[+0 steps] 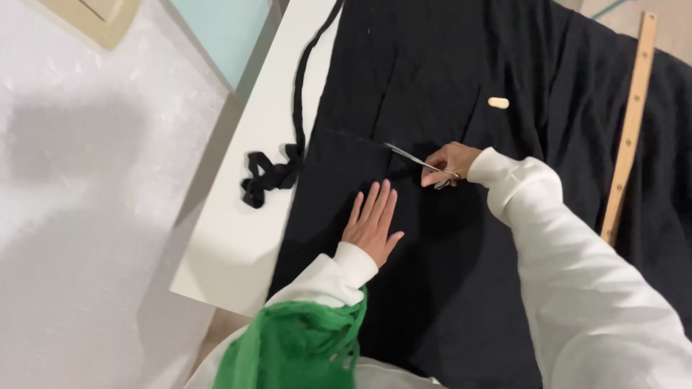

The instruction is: The person measures a large piece of black fabric on a white table using a wooden ruler and a piece of chalk. They then use scissors to cut the fabric along the marked lines, removing strips and sections of the material.

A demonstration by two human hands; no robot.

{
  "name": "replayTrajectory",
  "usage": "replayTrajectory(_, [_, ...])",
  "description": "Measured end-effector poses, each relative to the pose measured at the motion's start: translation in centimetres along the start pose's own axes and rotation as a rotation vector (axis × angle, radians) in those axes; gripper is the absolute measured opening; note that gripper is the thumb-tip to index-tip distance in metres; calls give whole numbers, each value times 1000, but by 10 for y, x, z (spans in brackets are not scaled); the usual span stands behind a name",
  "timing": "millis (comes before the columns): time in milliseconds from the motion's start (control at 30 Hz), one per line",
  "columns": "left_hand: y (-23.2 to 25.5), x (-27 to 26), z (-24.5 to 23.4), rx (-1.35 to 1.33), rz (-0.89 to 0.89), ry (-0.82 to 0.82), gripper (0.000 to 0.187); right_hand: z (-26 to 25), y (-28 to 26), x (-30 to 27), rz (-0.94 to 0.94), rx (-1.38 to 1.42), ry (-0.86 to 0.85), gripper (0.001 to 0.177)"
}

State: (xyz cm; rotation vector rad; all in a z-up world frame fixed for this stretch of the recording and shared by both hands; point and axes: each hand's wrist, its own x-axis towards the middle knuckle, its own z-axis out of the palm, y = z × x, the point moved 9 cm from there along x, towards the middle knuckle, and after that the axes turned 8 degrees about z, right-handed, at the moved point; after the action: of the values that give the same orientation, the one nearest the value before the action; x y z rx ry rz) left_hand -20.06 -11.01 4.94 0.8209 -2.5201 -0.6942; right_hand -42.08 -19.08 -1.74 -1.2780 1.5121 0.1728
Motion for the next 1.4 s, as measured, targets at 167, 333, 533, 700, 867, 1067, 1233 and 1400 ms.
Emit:
replayTrajectory(167, [-17,27,13,117,-164,29,91,-12,-10,6,-9,-149,-56,45])
replayTrajectory(333, [-35,38,16,259,-182,31,88,-19,-21,14,-68,-117,-155,36])
replayTrajectory(533, [-38,35,19,323,-189,10,82,-21,-47,11,-175,-144,-179,32])
replayTrajectory(700, [-38,35,19,313,-183,-13,82,-20,-35,17,-139,-135,-194,33])
replayTrajectory(867, [-38,34,19,293,-190,7,80,-20,-13,20,-100,-218,-136,37])
replayTrajectory(1067, [-40,32,22,286,-190,16,79,-23,-11,21,-11,-77,-212,37])
replayTrajectory(1233, [-41,32,26,251,-192,25,80,-21,-47,21,-205,-188,-181,38])
replayTrajectory(1400, [-41,32,26,269,-198,4,81,-18,-49,20,-203,-175,-153,39])
